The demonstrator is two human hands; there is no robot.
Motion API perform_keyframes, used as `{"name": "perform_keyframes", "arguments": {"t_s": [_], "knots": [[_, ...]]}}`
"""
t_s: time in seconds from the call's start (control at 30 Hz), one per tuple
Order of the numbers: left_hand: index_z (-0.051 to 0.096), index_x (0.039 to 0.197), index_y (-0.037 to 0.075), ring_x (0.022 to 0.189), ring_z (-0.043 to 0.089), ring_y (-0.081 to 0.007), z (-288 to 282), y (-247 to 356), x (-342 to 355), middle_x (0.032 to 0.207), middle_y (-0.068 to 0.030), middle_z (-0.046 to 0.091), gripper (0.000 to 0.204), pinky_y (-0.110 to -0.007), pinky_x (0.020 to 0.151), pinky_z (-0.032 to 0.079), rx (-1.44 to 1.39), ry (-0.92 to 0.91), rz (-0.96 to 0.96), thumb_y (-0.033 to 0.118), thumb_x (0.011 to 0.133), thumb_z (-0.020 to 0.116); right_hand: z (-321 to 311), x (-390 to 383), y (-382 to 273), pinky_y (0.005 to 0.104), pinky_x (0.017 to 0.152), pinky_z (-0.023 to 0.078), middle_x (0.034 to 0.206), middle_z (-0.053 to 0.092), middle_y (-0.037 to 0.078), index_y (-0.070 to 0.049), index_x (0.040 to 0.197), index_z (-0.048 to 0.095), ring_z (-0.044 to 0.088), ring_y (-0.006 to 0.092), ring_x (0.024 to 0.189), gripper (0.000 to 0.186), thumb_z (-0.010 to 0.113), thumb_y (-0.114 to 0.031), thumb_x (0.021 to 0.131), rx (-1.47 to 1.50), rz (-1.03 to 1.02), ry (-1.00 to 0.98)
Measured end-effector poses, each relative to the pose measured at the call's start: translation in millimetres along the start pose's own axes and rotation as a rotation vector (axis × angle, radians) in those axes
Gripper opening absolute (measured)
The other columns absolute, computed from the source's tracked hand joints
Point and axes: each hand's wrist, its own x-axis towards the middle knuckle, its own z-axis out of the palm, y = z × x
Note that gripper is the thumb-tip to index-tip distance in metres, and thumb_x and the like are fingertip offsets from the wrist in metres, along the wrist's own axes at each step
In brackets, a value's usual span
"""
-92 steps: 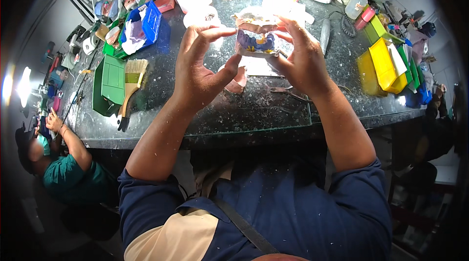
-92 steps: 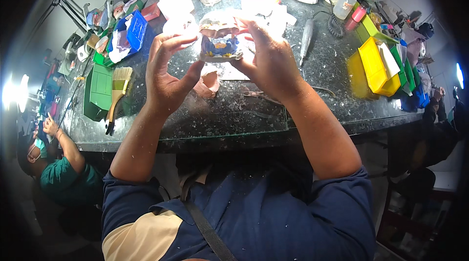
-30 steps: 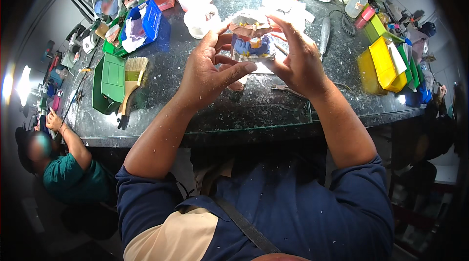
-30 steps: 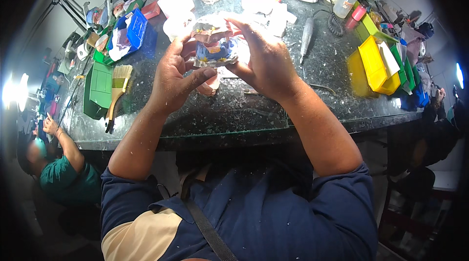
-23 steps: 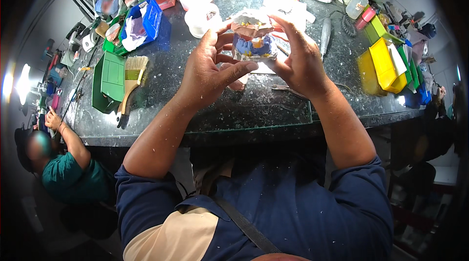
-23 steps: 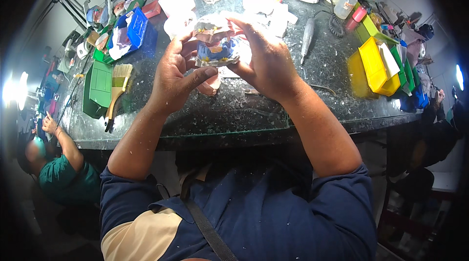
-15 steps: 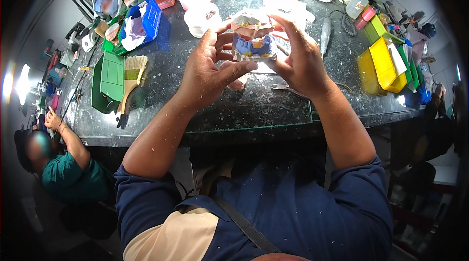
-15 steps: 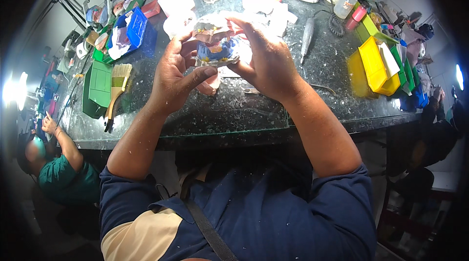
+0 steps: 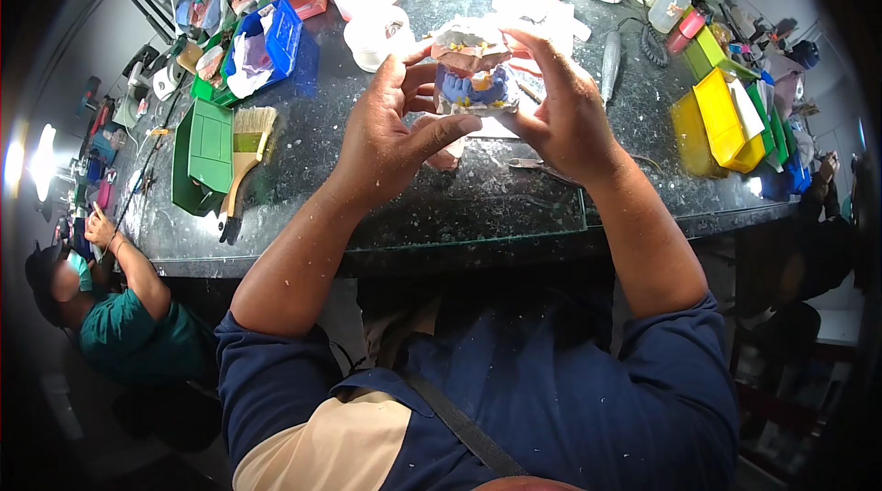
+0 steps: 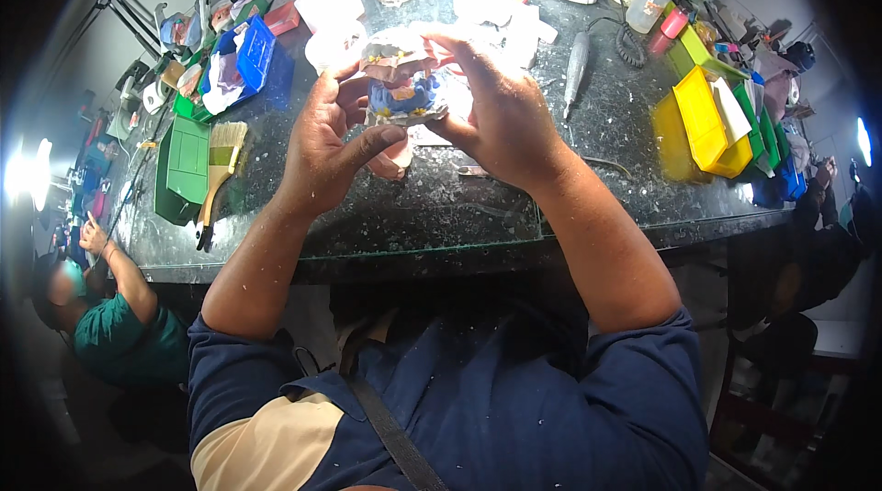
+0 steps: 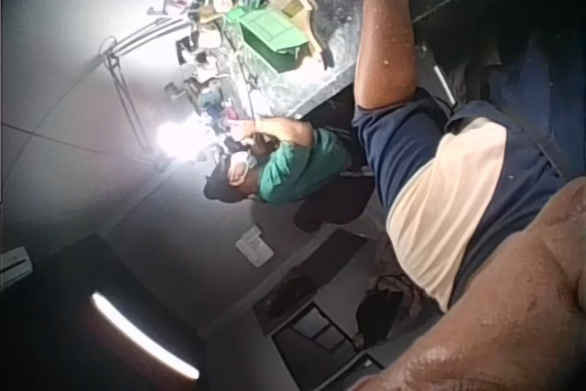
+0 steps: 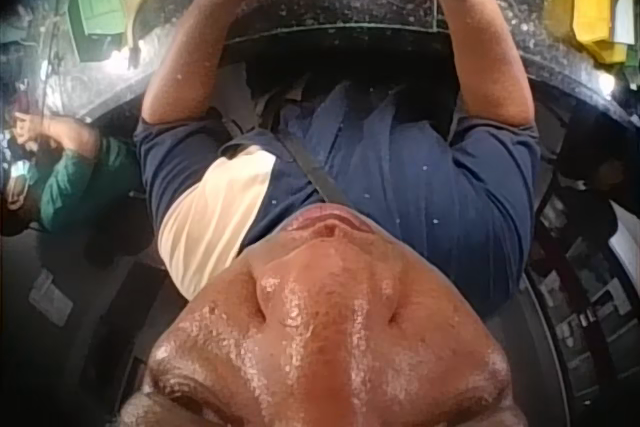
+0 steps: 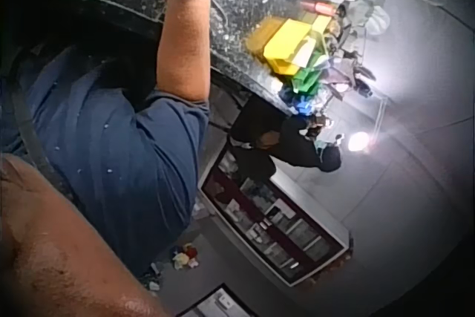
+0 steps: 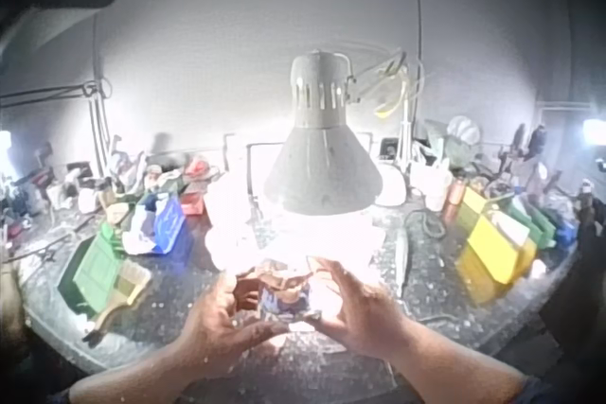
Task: The person uses a small tool to scrape and refine a dental prosthesis attached to a metal articulator, turning the object over to work on different sections.
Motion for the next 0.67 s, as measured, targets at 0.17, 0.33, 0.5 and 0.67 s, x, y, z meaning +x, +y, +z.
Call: {"name": "perform_keyframes", "arguments": {"t_s": [0.17,0.33,0.5,0.67], "knots": [[0.03,0.164,-0.004,0.118,0.069,-0.0244,0,-2,0,0.138,-0.0237,0.065,0.102,-0.033,0.069,0.07,-0.003,0.003,-0.003,0.027,0.091,0.093,-1,0,0,0.0339,0.059,0.058,0.117,0.078,0.017,-0.015,0.159,0.051,0.071,0.0193,0.061,0.077,0.088,-0.033,0.093,0.016,0.01,-0.004],[0.029,0.164,-0.003,0.11,0.073,-0.0234,-1,-6,0,0.135,-0.0232,0.066,0.101,-0.031,0.069,0.069,-0.006,0.006,0.029,0.027,0.092,0.093,3,1,5,0.0362,0.064,0.06,0.119,0.078,0.017,-0.016,0.16,0.052,0.072,0.0217,0.063,0.082,0.089,-0.038,0.091,0.004,-0.03,0.019],[0.032,0.164,-0.002,0.11,0.074,-0.0216,1,-1,-1,0.134,-0.0226,0.066,0.099,-0.03,0.071,0.067,-0.008,-0.026,-0.015,0.03,0.092,0.092,0,4,7,0.0275,0.061,0.06,0.147,0.067,0.019,-0.012,0.161,0.05,0.071,0.025,0.124,0.086,0.092,-0.033,0.089,-0.176,-0.204,0.059],[0.033,0.165,0.0,0.116,0.074,-0.0235,1,-3,-3,0.136,-0.0219,0.066,0.1,-0.031,0.073,0.067,-0.024,-0.023,-0.037,0.033,0.092,0.093,-10,6,-12,0.0439,0.107,0.058,0.158,0.06,0.019,-0.016,0.165,0.046,0.065,0.0417,0.134,0.092,0.091,-0.042,0.089,0.073,0.117,-0.171]]}}
